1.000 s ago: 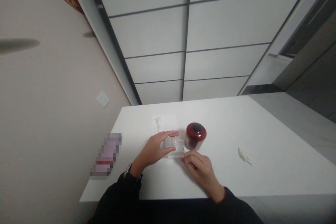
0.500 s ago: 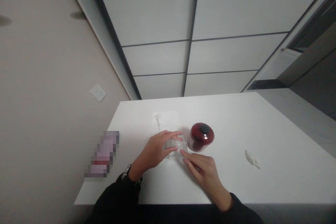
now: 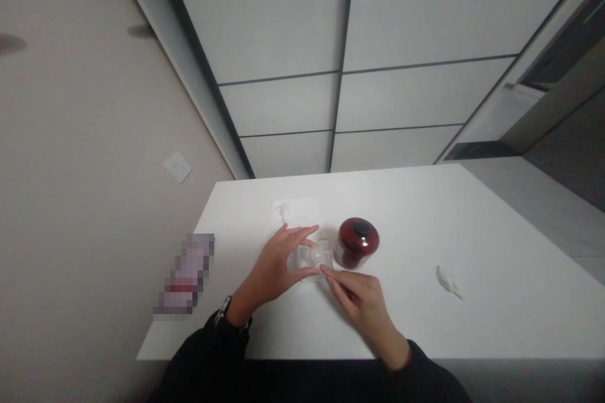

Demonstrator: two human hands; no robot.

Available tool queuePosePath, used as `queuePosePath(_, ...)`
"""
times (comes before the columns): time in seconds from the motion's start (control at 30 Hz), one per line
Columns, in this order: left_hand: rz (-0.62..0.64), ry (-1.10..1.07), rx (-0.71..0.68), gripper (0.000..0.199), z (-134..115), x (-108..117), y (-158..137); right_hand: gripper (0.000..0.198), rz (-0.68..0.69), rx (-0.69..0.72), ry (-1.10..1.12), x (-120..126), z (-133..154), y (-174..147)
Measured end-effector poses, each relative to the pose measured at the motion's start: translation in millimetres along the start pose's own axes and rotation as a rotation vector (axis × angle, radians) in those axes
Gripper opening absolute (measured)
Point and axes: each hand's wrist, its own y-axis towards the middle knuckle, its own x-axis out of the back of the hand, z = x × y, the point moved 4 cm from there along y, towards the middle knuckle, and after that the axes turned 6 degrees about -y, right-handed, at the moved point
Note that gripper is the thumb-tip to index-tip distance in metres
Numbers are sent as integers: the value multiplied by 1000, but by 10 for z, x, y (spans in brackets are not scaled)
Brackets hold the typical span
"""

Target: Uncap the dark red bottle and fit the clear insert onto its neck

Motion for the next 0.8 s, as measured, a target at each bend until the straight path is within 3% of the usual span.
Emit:
queuePosePath(0.1,-54,49,19,76,-7,91,-45,25,0,0,-16,-2,-4,-6)
queuePosePath(0.23,30,25,50,94,-48,100,-76,26,-2,12,-28,3,2,-4)
queuePosePath(0.37,-40,29,69,91,-69,123,-90,27,5,13,-50,5,0,-7)
queuePosePath(0.5,31,32,64,92,-88,83,-106,27,10,5,-47,-3,-6,-16)
queuePosePath(0.63,-41,69,84,85,-105,107,-116,28,2,2,-39,-2,-8,-20)
queuePosePath(0.8,67,66,40,92,-157,39,-96,28,6,3,-38,3,-12,-21)
